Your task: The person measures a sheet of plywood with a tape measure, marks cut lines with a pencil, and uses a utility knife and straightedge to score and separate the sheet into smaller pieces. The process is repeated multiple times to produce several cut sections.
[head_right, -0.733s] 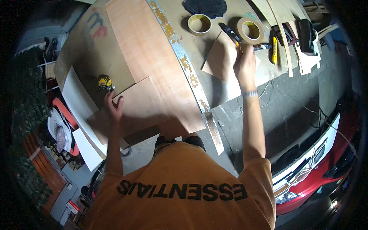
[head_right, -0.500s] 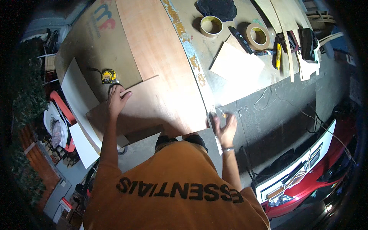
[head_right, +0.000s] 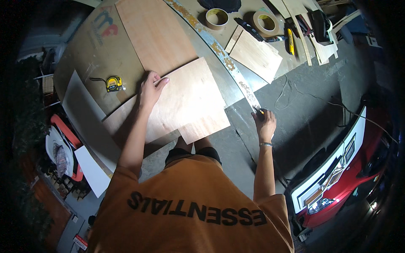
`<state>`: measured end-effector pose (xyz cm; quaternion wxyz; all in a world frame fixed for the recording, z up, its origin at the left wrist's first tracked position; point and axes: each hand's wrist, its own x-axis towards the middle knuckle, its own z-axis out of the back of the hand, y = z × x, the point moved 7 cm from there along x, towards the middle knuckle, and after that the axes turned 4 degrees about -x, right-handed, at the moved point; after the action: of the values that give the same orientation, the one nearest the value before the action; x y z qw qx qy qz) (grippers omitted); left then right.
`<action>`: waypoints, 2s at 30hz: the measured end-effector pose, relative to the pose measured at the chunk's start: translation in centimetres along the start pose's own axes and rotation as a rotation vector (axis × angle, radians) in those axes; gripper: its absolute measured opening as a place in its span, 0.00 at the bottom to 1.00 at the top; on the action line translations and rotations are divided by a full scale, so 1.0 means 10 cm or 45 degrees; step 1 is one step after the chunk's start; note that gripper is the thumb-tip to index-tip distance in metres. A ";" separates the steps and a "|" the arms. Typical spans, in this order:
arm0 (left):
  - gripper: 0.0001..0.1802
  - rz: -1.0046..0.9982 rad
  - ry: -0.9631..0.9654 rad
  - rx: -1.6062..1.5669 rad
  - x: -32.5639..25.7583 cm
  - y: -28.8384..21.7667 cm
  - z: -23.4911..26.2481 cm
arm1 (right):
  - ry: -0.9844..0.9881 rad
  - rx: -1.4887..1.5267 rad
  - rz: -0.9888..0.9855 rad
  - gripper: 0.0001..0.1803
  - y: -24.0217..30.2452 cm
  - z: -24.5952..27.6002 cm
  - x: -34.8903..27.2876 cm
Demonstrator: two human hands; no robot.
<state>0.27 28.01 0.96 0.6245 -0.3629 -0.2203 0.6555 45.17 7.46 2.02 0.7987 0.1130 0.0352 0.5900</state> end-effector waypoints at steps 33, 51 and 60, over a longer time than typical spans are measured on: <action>0.45 -0.062 -0.852 -1.051 -1.84 -0.04 0.63 | 1.252 1.960 -0.290 0.14 3.80 -0.12 -0.43; 0.41 0.254 -1.108 0.006 -1.47 1.55 1.03 | -0.132 0.775 0.263 0.21 1.97 -0.62 1.42; 0.38 0.296 -1.224 0.104 -1.52 1.51 1.02 | 0.400 1.483 0.268 0.06 2.89 -0.86 0.96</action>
<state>-18.00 12.97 -0.73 0.3889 -0.0170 -0.4155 0.8221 19.38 25.82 0.83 0.5284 0.4456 0.4578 0.5592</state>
